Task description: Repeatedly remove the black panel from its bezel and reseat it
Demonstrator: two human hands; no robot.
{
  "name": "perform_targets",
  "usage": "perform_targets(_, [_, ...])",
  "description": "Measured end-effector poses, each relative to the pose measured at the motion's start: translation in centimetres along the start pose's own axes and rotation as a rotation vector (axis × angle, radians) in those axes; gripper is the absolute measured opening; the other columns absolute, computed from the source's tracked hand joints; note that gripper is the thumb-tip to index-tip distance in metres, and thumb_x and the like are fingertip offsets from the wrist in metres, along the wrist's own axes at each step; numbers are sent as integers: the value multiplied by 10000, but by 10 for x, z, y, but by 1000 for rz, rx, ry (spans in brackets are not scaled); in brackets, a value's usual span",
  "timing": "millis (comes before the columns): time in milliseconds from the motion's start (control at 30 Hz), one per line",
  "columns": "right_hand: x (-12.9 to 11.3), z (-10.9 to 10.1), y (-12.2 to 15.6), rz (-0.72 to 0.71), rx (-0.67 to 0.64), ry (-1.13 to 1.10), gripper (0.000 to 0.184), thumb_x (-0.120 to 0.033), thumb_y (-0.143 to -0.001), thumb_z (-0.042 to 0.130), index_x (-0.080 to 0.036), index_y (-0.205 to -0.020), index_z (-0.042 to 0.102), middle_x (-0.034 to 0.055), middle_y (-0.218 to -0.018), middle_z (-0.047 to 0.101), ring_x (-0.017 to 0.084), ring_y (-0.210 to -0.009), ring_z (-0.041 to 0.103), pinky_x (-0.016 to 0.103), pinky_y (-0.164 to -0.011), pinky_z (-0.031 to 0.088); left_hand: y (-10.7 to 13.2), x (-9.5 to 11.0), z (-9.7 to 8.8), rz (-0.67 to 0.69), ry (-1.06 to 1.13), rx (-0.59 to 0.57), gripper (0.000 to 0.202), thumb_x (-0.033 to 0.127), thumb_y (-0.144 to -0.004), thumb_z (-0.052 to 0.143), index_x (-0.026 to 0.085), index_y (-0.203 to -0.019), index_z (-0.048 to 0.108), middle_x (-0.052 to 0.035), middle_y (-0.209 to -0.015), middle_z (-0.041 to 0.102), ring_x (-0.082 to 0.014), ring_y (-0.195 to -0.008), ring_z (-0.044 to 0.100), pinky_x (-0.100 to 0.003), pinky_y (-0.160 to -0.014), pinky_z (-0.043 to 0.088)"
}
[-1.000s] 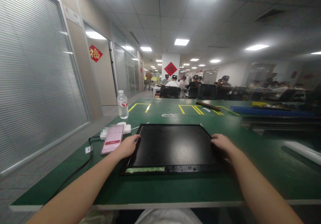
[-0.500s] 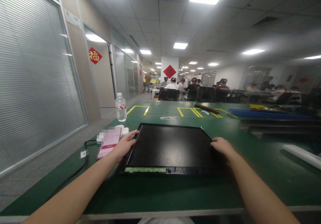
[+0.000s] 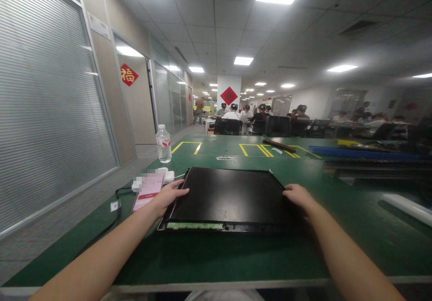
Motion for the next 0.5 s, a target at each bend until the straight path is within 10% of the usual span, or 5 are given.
perform_targets(500, [-7,-4,7,-1,-26,0,312,-250,-774,541,-182,-989,757,100,-1060,740,257,-1020,678,289,-810,491,11,12,17,57,-4,-95,715,134,-662,806,173,-1331,555,-89,-933,789,-245,-741,764,-347,-708,622])
Point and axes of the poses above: each hand's wrist, its own y-axis away from the middle knuckle, its own z-axis out of the palm, x = y × z, the point moved 9 cm from there along -y, towards the middle knuckle
